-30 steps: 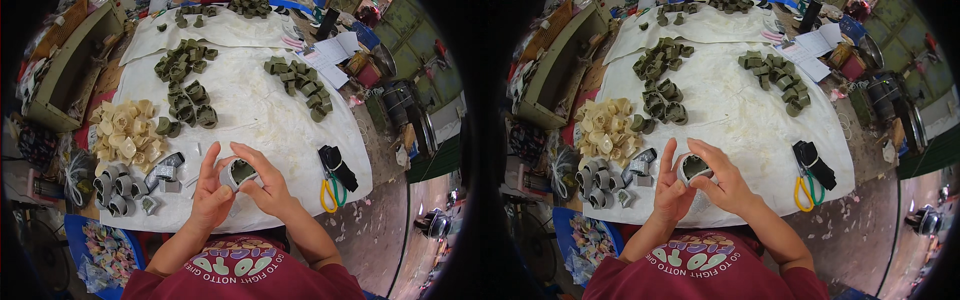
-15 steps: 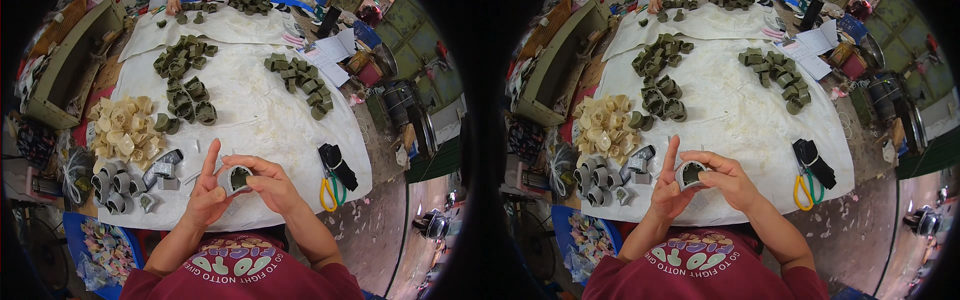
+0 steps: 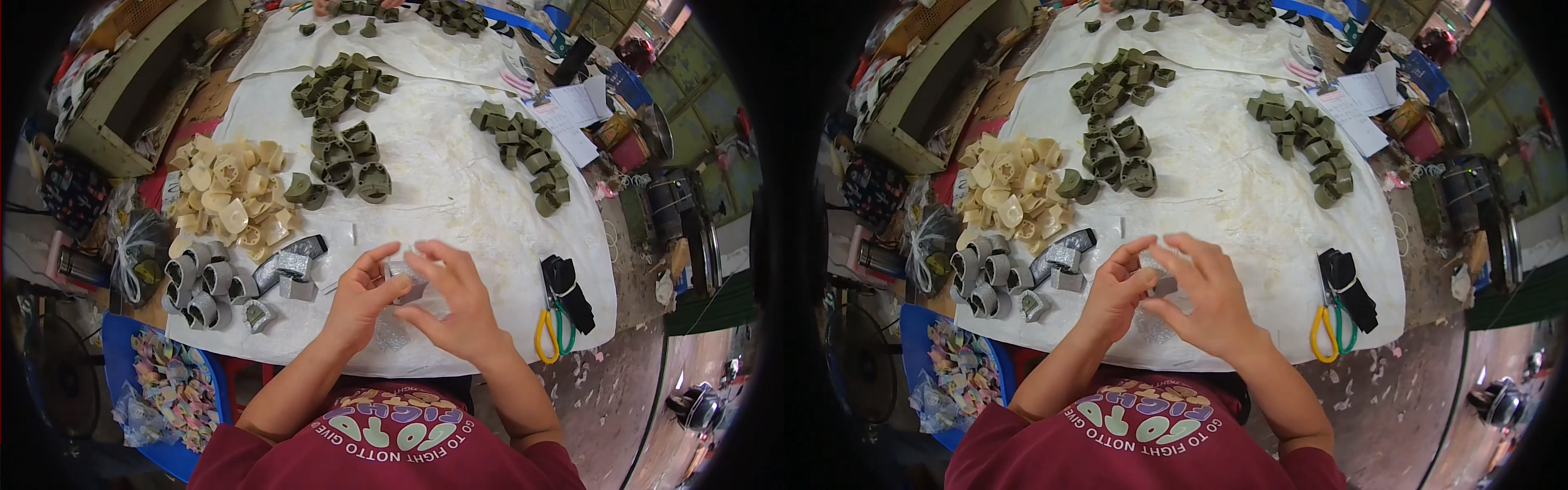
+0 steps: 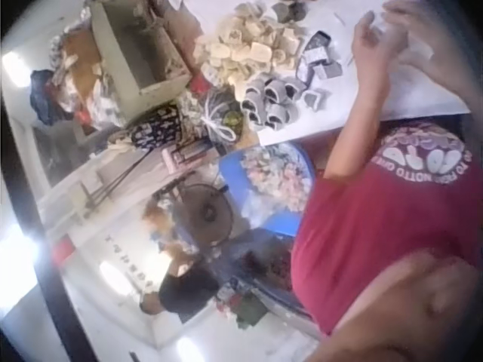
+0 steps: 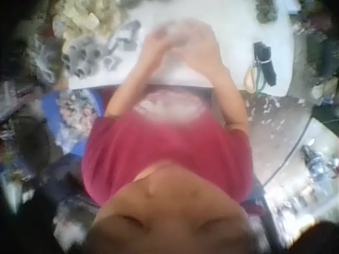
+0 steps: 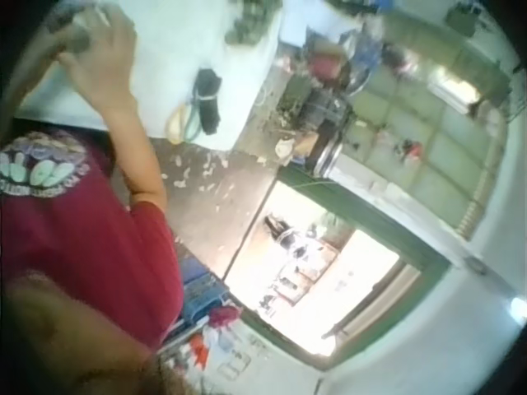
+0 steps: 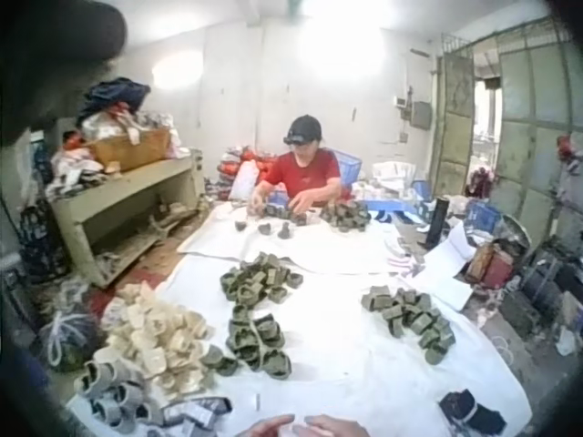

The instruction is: The person wraps small green plastic objects with a silver glittery strip. They pick up an object, wrap the strip around it, and place the finished item on a pile. The person repeats this process for multiple objects throughout the video.

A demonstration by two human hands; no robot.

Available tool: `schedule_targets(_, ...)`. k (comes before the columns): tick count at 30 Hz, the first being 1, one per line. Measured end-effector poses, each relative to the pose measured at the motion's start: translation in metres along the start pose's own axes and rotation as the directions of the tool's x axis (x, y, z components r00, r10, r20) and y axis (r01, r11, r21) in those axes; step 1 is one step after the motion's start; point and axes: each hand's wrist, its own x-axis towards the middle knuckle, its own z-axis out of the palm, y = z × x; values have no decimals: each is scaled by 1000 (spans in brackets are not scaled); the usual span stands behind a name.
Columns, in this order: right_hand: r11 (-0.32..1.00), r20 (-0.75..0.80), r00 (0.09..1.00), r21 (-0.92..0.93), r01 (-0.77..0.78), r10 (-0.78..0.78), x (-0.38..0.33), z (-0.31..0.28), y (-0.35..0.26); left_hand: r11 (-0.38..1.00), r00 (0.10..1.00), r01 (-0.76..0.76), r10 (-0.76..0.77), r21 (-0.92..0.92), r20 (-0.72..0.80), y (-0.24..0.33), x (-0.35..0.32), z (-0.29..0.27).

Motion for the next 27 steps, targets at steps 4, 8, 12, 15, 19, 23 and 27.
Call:
schedule_targets(4, 959, -195, 967, 261, -112, 166, -11, 19, 13, 767, 899, -405, 433, 497, 65, -7, -9, 8)
schedule_targets(8, 462, -67, 816, 850, -255, 574, -6, 22, -9, 498, 681, -696, 686, 518, 256, 0, -21, 23)
schedule_targets(12, 423, -188, 815, 903, -77, 548, -3, 38, -21, 828, 827, -560, 559, 9, 58, -14, -22, 32)
schedule_targets(15, 706, -232, 925, 706, -52, 300, -2, 29, -11, 929, 926, -355, 365, -109, 100, 2, -31, 19)
schedule_targets(19, 432, 214, 960, 860, -273, 181, 1, 8, -10, 929, 962, -8, 108, -370, 250, 17, -31, 12)
schedule_targets(23, 633, 311, 950, 740, -228, -21, 10, 0, -5, 924, 944, 95, 34, -369, 328, 23, -38, 19)
schedule_targets(27, 777, 207, 975, 626, -69, -80, 7, 9, 1, 904, 953, 110, 21, -412, 301, 23, -41, 24)
